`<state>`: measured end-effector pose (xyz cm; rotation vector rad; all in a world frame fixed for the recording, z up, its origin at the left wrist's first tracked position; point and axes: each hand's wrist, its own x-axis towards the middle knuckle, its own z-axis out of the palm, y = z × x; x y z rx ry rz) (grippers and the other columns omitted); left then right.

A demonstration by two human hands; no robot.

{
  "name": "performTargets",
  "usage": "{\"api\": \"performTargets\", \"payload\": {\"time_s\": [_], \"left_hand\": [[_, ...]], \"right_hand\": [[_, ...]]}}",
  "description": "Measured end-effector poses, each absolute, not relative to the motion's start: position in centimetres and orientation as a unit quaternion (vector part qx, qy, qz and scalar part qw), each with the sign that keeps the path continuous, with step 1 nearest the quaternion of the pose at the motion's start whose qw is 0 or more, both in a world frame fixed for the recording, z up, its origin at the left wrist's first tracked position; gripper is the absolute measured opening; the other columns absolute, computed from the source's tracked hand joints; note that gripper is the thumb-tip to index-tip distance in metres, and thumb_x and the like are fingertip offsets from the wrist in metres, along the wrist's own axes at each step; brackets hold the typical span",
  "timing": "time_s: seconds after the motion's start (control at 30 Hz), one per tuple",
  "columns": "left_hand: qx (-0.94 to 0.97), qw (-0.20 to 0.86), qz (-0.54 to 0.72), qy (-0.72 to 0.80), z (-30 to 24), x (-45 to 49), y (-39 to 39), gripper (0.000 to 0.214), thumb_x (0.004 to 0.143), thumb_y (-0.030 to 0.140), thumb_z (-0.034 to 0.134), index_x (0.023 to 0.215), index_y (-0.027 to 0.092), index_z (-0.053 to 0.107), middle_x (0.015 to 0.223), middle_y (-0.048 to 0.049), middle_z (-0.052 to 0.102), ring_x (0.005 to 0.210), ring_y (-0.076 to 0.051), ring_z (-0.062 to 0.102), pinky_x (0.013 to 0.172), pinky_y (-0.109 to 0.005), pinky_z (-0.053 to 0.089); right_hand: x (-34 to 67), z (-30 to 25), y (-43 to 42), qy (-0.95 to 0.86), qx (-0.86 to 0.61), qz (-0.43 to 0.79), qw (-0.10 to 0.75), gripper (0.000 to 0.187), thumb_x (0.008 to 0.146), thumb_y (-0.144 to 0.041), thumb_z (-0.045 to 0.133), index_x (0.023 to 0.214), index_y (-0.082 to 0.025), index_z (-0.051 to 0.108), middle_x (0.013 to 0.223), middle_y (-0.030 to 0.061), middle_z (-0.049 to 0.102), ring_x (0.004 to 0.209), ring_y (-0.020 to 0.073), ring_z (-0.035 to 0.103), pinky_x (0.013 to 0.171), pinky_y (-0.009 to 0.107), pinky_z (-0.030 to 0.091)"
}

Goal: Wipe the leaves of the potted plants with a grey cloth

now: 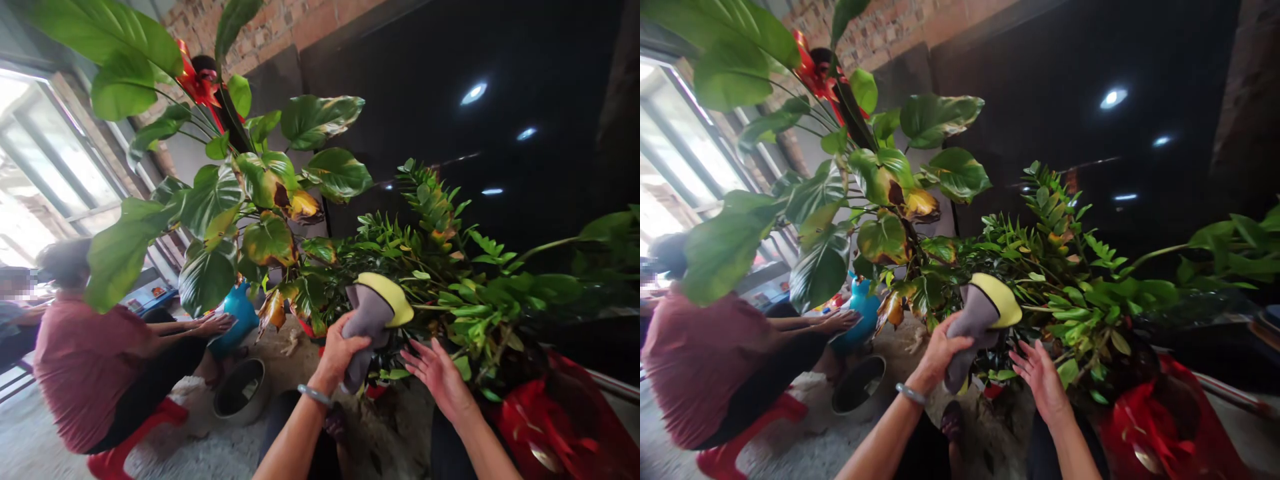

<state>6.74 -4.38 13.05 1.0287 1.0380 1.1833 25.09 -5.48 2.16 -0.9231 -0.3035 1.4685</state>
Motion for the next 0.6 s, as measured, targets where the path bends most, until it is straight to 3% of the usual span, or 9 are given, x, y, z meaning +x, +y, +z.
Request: {"api": "performTargets", "payload": {"time_s": [0.1, 0.2, 0.4, 0.47, 0.6], "left_hand": [[0.429, 0.640, 0.437, 0.465, 10.6, 6.3, -5.9, 0.043, 0.040, 0.013, 0.070, 0.082, 0.016, 0.072, 0.059, 0.0012, 0.064, 0.053, -0.014, 0.050, 0.051, -0.024, 0.038], [0.422, 0.657, 0.467, 0.414, 11.9, 4.7, -6.4, 0.042, 0.040, 0.016, 0.073, 0.082, 0.016, 0.073, 0.061, -0.0002, 0.065, 0.054, -0.015, 0.052, 0.052, -0.025, 0.039], [0.398, 0.480, 0.658, 0.421, 17.2, 2.3, -3.8, 0.049, 0.043, 0.022, 0.078, 0.090, 0.017, 0.068, 0.071, 0.0010, 0.067, 0.062, -0.015, 0.058, 0.060, -0.024, 0.046], [0.390, 0.459, 0.646, 0.469, 16.1, 2.2, -3.8, 0.050, 0.041, 0.020, 0.077, 0.090, 0.016, 0.067, 0.067, 0.0023, 0.066, 0.059, -0.013, 0.057, 0.057, -0.023, 0.044], [0.398, 0.532, 0.534, 0.522, 12.2, 1.8, -5.8, 0.040, 0.042, 0.019, 0.073, 0.081, 0.013, 0.070, 0.057, 0.0015, 0.064, 0.052, -0.013, 0.054, 0.051, -0.023, 0.041]], "right_hand": [[25.3, 2.0, -5.7, -0.133, -0.407, 0.648, 0.630, 0.037, 0.062, -0.056, 0.069, 0.079, -0.024, 0.068, 0.092, 0.0074, 0.073, 0.099, 0.0330, 0.064, 0.084, 0.045, 0.049], [25.6, 2.0, -5.7, -0.136, -0.405, 0.661, 0.617, 0.043, 0.061, -0.060, 0.068, 0.081, -0.022, 0.069, 0.092, 0.0096, 0.073, 0.104, 0.0345, 0.063, 0.087, 0.047, 0.048], [25.7, 2.1, -5.4, -0.139, -0.411, 0.645, 0.630, 0.046, 0.061, -0.060, 0.069, 0.083, -0.020, 0.070, 0.091, 0.0109, 0.073, 0.103, 0.0335, 0.063, 0.089, 0.045, 0.046], [25.5, 2.0, -5.4, -0.138, -0.411, 0.638, 0.637, 0.043, 0.063, -0.059, 0.068, 0.082, -0.021, 0.070, 0.091, 0.0107, 0.072, 0.102, 0.0339, 0.064, 0.087, 0.045, 0.047], [25.5, 1.8, -5.5, -0.137, -0.415, 0.626, 0.646, 0.035, 0.063, -0.055, 0.070, 0.080, -0.024, 0.069, 0.095, 0.0076, 0.072, 0.097, 0.0337, 0.065, 0.081, 0.046, 0.048]]}}
